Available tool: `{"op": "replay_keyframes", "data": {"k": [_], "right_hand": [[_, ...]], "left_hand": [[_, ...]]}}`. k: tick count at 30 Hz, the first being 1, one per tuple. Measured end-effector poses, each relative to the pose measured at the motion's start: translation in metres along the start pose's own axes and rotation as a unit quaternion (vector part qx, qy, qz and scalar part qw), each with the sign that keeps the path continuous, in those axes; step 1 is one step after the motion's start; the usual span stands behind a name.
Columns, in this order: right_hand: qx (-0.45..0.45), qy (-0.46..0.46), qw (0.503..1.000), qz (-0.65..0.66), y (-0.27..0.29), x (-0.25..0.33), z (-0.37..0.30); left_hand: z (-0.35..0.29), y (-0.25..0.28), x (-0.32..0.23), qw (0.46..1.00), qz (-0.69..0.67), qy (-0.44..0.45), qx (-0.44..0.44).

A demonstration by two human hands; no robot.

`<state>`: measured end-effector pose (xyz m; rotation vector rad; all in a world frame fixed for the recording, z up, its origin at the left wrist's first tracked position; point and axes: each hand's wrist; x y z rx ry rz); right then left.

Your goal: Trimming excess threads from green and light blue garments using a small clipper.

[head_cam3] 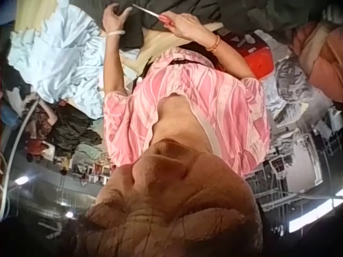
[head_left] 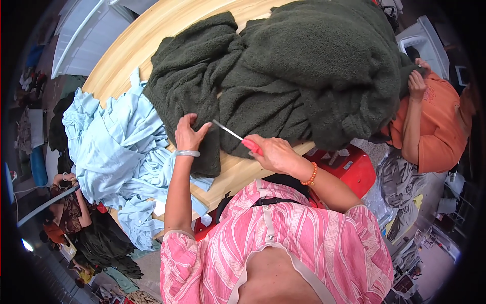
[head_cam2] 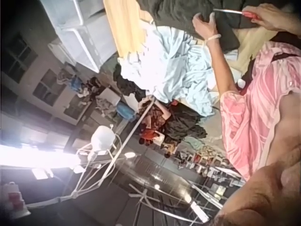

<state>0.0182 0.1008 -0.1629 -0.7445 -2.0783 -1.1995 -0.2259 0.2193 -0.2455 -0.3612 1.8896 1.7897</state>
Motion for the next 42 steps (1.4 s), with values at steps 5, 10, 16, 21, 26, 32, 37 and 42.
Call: {"op": "replay_keyframes", "data": {"k": [5, 10, 16, 21, 26, 32, 37, 42], "right_hand": [[-0.031, -0.026, 0.999, -0.004, 0.009, 0.000, 0.004], [-0.036, -0.046, 0.998, -0.012, 0.010, -0.004, 0.013], [0.013, -0.007, 0.999, -0.029, 0.009, -0.003, 0.024], [0.020, -0.036, 0.998, -0.053, 0.020, 0.002, 0.031], [0.030, -0.035, 0.999, -0.023, 0.025, 0.008, 0.034], [0.104, -0.017, 0.994, -0.039, 0.025, 0.010, 0.034], [0.056, 0.018, 0.998, -0.024, 0.014, 0.000, 0.021], [0.053, 0.014, 0.998, -0.032, 0.007, 0.000, 0.002]], "left_hand": [[0.028, -0.019, -0.016, 0.989, 0.103, -0.079, -0.072], [0.038, -0.040, 0.015, 0.998, -0.006, 0.014, 0.053], [0.040, -0.049, 0.040, 0.984, -0.140, 0.049, 0.099], [0.038, -0.044, 0.034, 0.954, -0.265, 0.052, 0.128], [0.035, -0.037, 0.037, 0.955, -0.271, 0.019, 0.122], [0.019, -0.031, 0.043, 0.948, -0.306, 0.028, 0.086], [-0.009, 0.002, 0.032, 0.983, -0.159, 0.060, 0.069], [-0.076, 0.019, 0.045, 0.994, 0.088, -0.022, -0.066]]}}
Point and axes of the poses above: each hand's wrist, its own z-axis towards the middle knuckle, its own y-axis out of the back of the hand, x = y × z, and after that the axes turned 5 degrees about z, right-handed
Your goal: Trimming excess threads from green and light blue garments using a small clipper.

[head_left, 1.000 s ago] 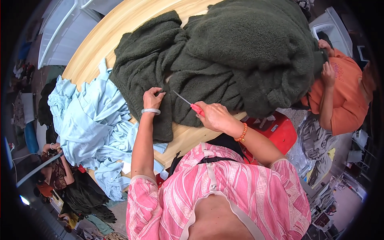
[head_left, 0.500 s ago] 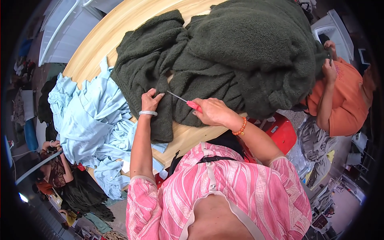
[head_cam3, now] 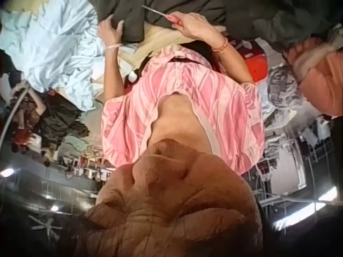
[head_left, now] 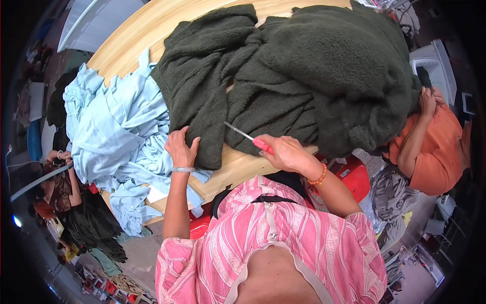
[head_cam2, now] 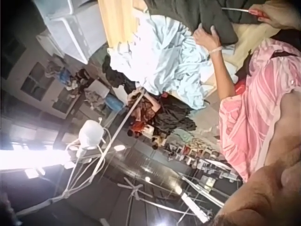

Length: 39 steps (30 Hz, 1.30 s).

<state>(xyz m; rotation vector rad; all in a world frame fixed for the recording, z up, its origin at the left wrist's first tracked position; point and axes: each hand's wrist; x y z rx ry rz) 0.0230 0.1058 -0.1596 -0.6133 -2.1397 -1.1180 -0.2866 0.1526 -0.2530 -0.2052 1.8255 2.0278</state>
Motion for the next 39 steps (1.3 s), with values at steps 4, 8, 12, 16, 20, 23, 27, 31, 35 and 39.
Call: {"op": "replay_keyframes", "data": {"k": [4, 8, 12, 16, 20, 23, 27, 31, 35, 39], "right_hand": [[0.083, 0.037, 0.995, -0.044, -0.016, 0.036, -0.002], [0.093, 0.034, 0.994, -0.040, -0.016, 0.041, -0.005], [0.121, 0.015, 0.991, -0.051, -0.008, 0.048, -0.008], [0.049, 0.027, 0.998, -0.027, -0.004, 0.042, -0.014], [-0.035, 0.006, 0.999, -0.018, -0.006, 0.020, -0.022], [-0.034, -0.003, 0.999, -0.010, -0.004, 0.009, -0.032], [-0.060, -0.007, 0.998, 0.006, 0.011, -0.025, -0.055], [-0.067, -0.036, 0.997, 0.018, 0.034, -0.046, -0.081], [-0.087, -0.039, 0.995, 0.033, 0.060, -0.065, -0.112], [-0.133, -0.054, 0.987, 0.065, 0.071, -0.093, -0.145]], "left_hand": [[-0.025, -0.020, 0.024, 0.990, -0.122, 0.076, 0.000], [-0.025, -0.034, 0.016, 0.936, -0.313, 0.161, 0.029], [-0.020, -0.032, 0.023, 0.882, -0.425, 0.197, 0.048], [-0.014, -0.032, 0.018, 0.893, -0.410, 0.183, -0.005], [0.011, -0.010, -0.029, 0.968, -0.171, 0.121, -0.138], [0.039, -0.032, -0.020, 0.974, -0.130, 0.126, -0.137], [0.099, -0.040, -0.027, 0.952, -0.201, 0.187, 0.133], [0.163, 0.012, -0.061, 0.783, -0.604, 0.138, 0.061], [0.256, 0.133, -0.193, 0.763, -0.644, -0.062, 0.007], [0.313, 0.196, -0.357, 0.742, -0.647, -0.172, -0.029]]}}
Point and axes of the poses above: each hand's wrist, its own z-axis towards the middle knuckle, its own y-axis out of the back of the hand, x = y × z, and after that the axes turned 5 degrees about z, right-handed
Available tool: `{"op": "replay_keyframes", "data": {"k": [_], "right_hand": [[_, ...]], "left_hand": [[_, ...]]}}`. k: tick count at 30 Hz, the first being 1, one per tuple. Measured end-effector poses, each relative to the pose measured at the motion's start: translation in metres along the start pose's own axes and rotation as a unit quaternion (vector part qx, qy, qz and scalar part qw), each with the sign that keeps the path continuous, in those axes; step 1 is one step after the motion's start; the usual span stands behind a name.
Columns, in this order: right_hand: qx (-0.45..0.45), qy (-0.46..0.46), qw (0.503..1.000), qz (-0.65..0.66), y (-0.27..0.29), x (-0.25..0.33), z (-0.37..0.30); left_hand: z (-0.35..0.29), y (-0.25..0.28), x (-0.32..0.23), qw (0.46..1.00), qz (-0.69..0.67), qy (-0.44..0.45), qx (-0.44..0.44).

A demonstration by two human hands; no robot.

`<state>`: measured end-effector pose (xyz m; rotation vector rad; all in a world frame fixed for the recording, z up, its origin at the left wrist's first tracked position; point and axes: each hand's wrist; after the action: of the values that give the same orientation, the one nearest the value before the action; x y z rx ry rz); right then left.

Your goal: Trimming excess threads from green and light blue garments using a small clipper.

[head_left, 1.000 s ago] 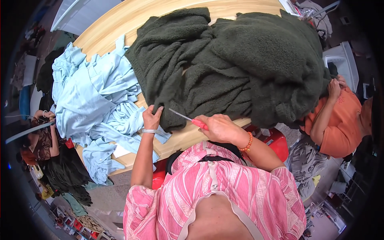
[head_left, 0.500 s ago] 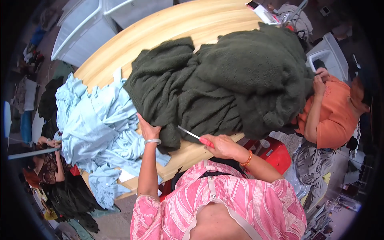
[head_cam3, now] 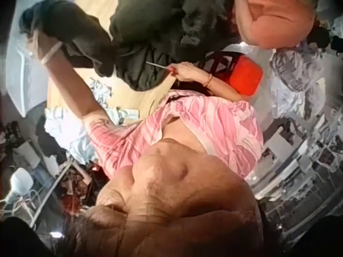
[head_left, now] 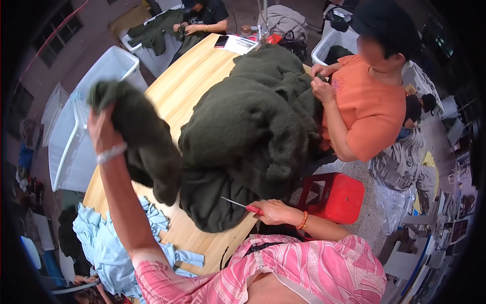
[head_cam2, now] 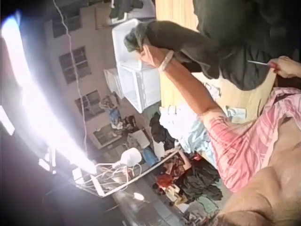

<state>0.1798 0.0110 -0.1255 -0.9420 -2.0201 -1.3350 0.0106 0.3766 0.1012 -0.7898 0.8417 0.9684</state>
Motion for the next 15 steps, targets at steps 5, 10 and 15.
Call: {"op": "replay_keyframes", "data": {"k": [5, 10, 15], "right_hand": [[-0.056, -0.046, 0.996, 0.058, 0.018, -0.032, -0.037], [-0.076, -0.064, 0.994, 0.036, 0.025, -0.066, -0.067], [-0.068, -0.071, 0.995, 0.032, 0.018, -0.091, -0.079]], "left_hand": [[0.031, -0.196, -0.016, 0.973, -0.177, -0.073, 0.127], [-0.036, -0.318, 0.074, 0.935, 0.112, -0.073, 0.327], [-0.151, -0.310, 0.195, 0.709, 0.521, -0.072, 0.471]]}}
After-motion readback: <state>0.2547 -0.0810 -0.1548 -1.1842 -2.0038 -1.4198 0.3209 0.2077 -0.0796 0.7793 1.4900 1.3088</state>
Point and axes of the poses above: each hand's wrist, its own z-axis towards the middle knuckle, its own y-axis out of the back of the hand, x = y × z, and after that the axes turned 5 degrees about z, right-handed
